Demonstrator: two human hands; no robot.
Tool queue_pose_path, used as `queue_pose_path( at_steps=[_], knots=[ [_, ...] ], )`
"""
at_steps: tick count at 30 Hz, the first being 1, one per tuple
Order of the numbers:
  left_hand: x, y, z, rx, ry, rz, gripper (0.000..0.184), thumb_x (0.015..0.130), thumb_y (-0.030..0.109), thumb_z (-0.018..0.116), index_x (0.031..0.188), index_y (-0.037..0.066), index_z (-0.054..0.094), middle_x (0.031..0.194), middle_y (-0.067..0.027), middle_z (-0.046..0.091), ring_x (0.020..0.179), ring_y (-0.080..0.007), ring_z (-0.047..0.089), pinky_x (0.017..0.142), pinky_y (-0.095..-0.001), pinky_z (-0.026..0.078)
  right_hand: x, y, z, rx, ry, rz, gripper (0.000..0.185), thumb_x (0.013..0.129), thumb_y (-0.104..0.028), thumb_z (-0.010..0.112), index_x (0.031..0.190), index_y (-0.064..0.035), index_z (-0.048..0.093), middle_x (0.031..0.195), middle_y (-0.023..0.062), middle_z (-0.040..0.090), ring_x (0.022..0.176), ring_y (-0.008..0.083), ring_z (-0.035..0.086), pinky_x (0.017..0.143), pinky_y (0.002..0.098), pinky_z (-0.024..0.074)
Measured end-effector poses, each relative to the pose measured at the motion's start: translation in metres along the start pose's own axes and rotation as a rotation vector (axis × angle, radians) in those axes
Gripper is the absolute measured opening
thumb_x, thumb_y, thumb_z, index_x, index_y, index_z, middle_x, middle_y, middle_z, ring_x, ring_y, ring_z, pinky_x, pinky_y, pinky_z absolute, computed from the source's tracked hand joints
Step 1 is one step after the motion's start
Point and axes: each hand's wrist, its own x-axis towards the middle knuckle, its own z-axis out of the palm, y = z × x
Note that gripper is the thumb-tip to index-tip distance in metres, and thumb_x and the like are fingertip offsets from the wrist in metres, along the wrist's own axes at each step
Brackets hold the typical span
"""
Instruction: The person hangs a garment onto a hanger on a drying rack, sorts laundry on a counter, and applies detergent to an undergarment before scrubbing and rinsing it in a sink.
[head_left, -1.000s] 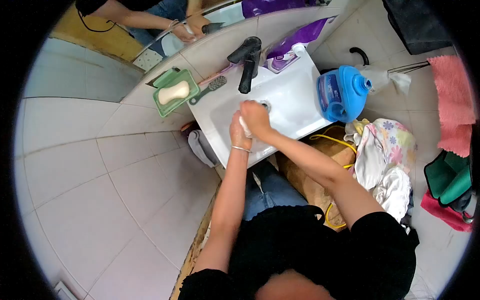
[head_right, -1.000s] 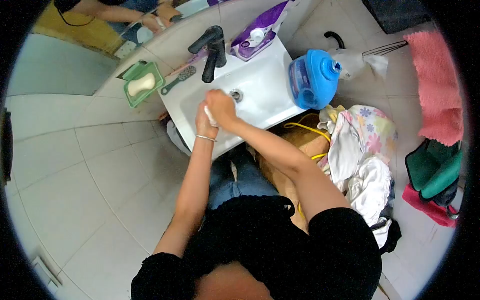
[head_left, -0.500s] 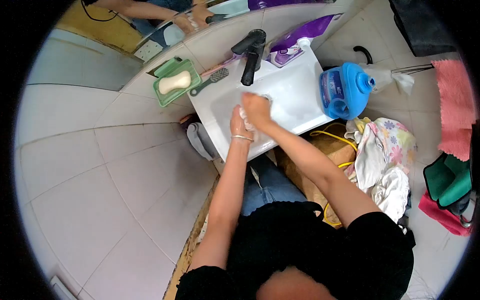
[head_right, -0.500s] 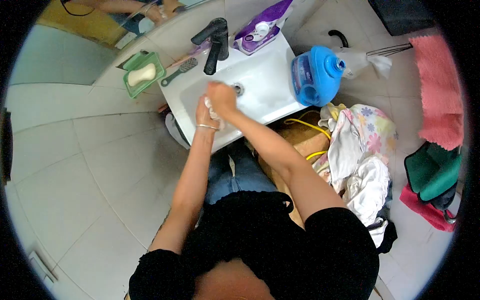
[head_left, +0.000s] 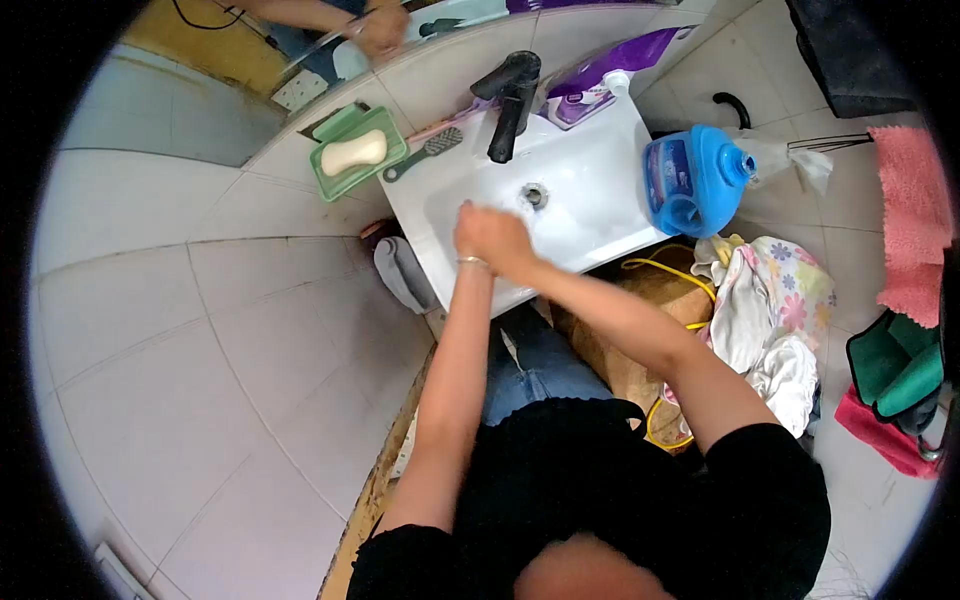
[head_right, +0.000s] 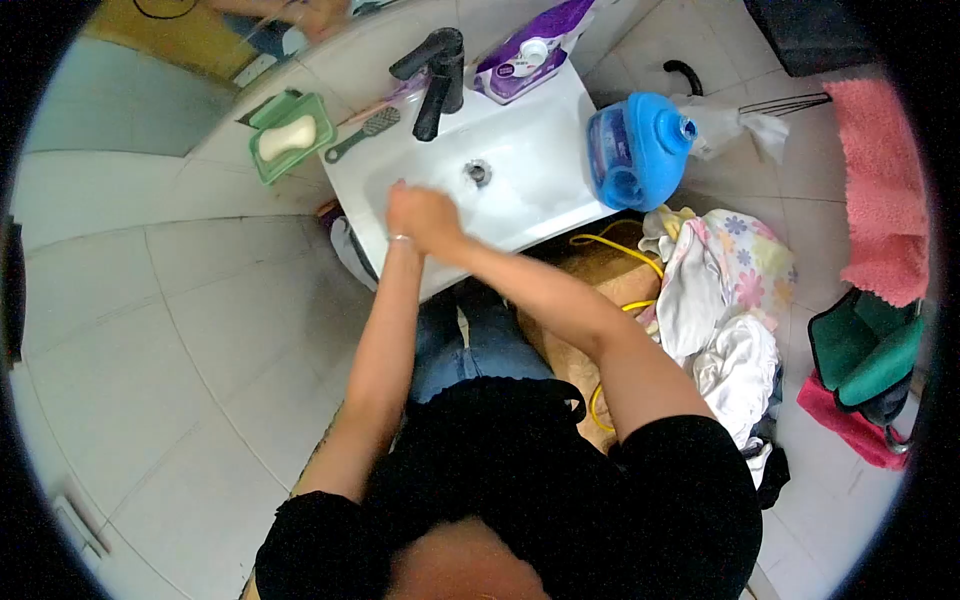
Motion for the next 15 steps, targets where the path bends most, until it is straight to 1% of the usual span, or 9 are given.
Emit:
queue_pose_path(
  at_steps=[1,2,5,6,9,10,11,13,15],
  knots=[
    [0.001,-0.005,0.020,0.138,0.315,0.082,0.024,0.089,0.033,0.050,0.089,0.010,0.055,0.091,-0.0053,0.061,0.084,-0.0178,0.058,0.072,-0.0332,0.048,0.001,-0.001,0.004,-0.021,0.000,-0.056,0.022,0.081,-0.021,0.047,0.069,-0.0068,0.058,0.068,0.0163,0.060,0.064,0.0325,0.060,0.057,0.0448,0.0466],
    [0.008,-0.005,0.031,0.276,0.619,0.171,0.023,0.090,0.032,0.049,0.090,0.009,0.054,0.094,-0.0057,0.061,0.087,-0.0177,0.058,0.073,-0.0327,0.048,0.014,0.006,-0.009,0.075,0.020,0.134,0.019,0.080,-0.019,0.048,0.069,-0.0077,0.058,0.065,0.0152,0.060,0.062,0.0326,0.060,0.057,0.0437,0.0471],
    [0.006,-0.002,0.022,0.277,0.605,0.245,0.024,0.090,0.030,0.048,0.096,0.008,0.055,0.095,-0.0054,0.061,0.088,-0.0175,0.057,0.075,-0.0321,0.047,-0.006,-0.021,-0.026,0.105,0.120,-0.049,0.017,0.083,-0.020,0.049,0.077,-0.0050,0.054,0.070,0.0155,0.056,0.068,0.0333,0.058,0.055,0.0435,0.0462],
    [0.009,0.000,0.013,0.273,0.601,0.245,0.024,0.090,0.030,0.048,0.096,0.008,0.055,0.095,-0.0054,0.061,0.088,-0.0175,0.057,0.075,-0.0321,0.047,-0.013,-0.030,-0.031,0.103,0.041,-0.075,0.018,0.084,-0.020,0.048,0.077,-0.0040,0.055,0.071,0.0160,0.057,0.068,0.0336,0.058,0.055,0.0433,0.0461],
    [0.012,0.007,-0.023,-0.113,-0.330,0.005,0.030,0.089,0.031,0.048,0.106,0.007,0.055,0.098,-0.0046,0.060,0.094,-0.0182,0.056,0.079,-0.0337,0.047,-0.015,-0.027,-0.018,0.022,-0.101,-0.099,0.023,0.086,-0.020,0.045,0.078,-0.0015,0.056,0.074,0.0170,0.058,0.070,0.0341,0.058,0.054,0.0430,0.0455],
    [0.009,-0.001,0.019,0.223,0.546,0.130,0.027,0.089,0.032,0.048,0.101,0.008,0.055,0.096,-0.0047,0.060,0.093,-0.0190,0.057,0.078,-0.0343,0.047,0.003,-0.004,-0.010,0.105,0.017,0.038,0.024,0.085,-0.020,0.045,0.074,-0.0020,0.056,0.069,0.0181,0.059,0.062,0.0360,0.058,0.054,0.0450,0.0457],
    [0.010,-0.001,0.023,0.226,0.539,0.132,0.027,0.089,0.032,0.048,0.101,0.008,0.055,0.096,-0.0047,0.060,0.093,-0.0190,0.057,0.078,-0.0343,0.047,0.014,0.013,-0.008,0.188,0.135,0.176,0.025,0.085,-0.020,0.045,0.070,-0.0025,0.056,0.064,0.0191,0.059,0.055,0.0379,0.057,0.054,0.0469,0.0458],
    [0.008,0.001,0.025,0.274,0.510,0.181,0.027,0.089,0.032,0.049,0.101,0.008,0.054,0.095,-0.0047,0.060,0.091,-0.0191,0.058,0.078,-0.0338,0.047,0.008,-0.011,-0.037,0.282,0.084,0.321,0.029,0.086,-0.022,0.043,0.069,-0.0021,0.056,0.062,0.0192,0.058,0.056,0.0390,0.057,0.055,0.0487,0.0449],
    [0.013,0.005,0.003,0.195,0.496,0.218,0.029,0.088,0.030,0.051,0.103,0.006,0.055,0.092,-0.0052,0.060,0.084,-0.0180,0.059,0.072,-0.0309,0.048,-0.017,-0.048,-0.059,0.340,-0.104,0.021,0.019,0.082,-0.020,0.047,0.084,-0.0045,0.057,0.073,0.0188,0.060,0.073,0.0371,0.058,0.062,0.0453,0.0470]
  ],
)
